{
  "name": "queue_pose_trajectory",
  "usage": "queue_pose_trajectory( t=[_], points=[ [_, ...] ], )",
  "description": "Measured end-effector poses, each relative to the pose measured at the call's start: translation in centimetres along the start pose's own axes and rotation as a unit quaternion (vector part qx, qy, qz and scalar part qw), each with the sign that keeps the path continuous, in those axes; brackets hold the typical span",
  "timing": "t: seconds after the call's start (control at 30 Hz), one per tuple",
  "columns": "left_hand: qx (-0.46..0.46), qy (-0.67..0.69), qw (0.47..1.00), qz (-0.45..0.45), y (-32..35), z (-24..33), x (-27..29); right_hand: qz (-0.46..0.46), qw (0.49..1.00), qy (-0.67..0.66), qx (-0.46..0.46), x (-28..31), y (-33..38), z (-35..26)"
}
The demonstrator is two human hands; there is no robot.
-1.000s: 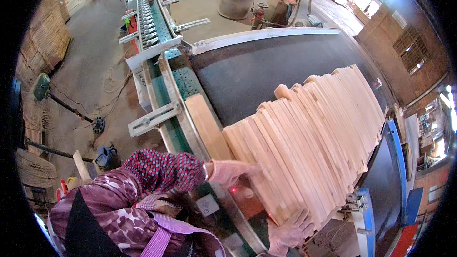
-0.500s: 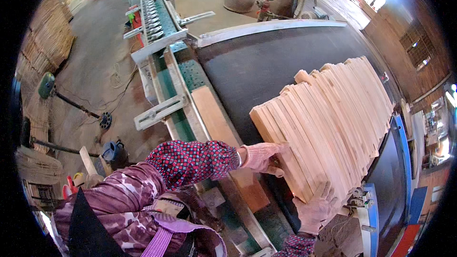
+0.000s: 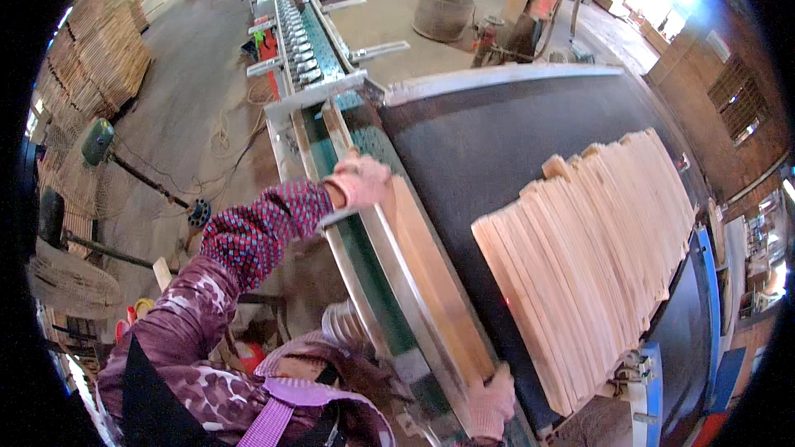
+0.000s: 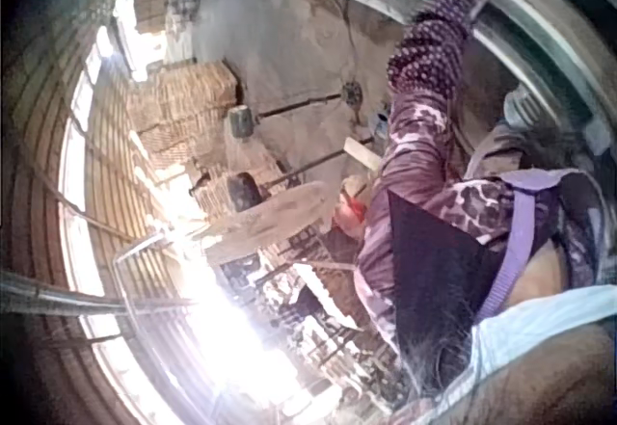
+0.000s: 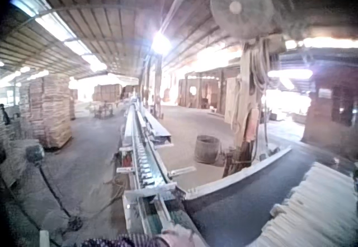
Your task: The person mixes a dark viscous substance into a white liquid in a bucket using a wooden stick. They then carry the bucket to a conveyor belt and place it on a wooden stand.
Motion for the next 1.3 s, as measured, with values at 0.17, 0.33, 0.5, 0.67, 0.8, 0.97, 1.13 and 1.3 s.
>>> queue_pose_trajectory(
  t=[0.17, 0.33, 0.5, 0.67, 0.8, 0.97, 1.13, 1.3],
  points=[
    [-0.014, -0.015, 0.999, 0.039, -0.4, 0.2, 0.3, 0.01, 0.998, -0.041, -0.053, -0.4, -0.2, -1.1],
    [-0.049, 0.089, 0.992, 0.077, -1.5, -2.0, -0.6, -0.138, 0.99, -0.02, 0.025, -4.3, -4.9, -14.9],
    [-0.093, 0.079, 0.98, 0.156, -0.8, -2.9, 0.8, -0.228, 0.964, -0.06, 0.122, -12.7, -12.6, -29.4],
    [0.004, 0.219, 0.957, 0.189, -2.5, -4.0, 4.6, -0.315, 0.74, -0.49, 0.337, -19.5, -18.7, -40.9],
    [-0.03, 0.383, 0.844, 0.373, -0.7, -8.9, 3.5, -0.265, 0.863, -0.213, 0.374, -15.3, -9.6, -45.8],
    [-0.129, 0.806, 0.575, -0.052, 0.3, 3.5, 4.2, -0.258, 0.922, -0.104, 0.269, -5.2, -3.3, -30.9],
    [-0.089, 0.792, 0.333, -0.504, 6.8, 22.0, 2.7, -0.09, 0.973, -0.183, 0.107, 2.0, 1.3, -13.7],
    [-0.651, 0.394, 0.647, -0.047, 6.9, 33.6, 4.0, 0.033, 0.87, -0.492, 0.001, 4.3, 8.8, -0.1]
  ],
)
Point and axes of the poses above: each hand's wrist, its own y-axis away from the middle knuckle, its own x-axis out of the back of the hand, z = x × y, the point moved 10 cm from there along -y, towards the middle knuckle, and after that the axes turned 13 degrees about -y, right-handed, at the moved point
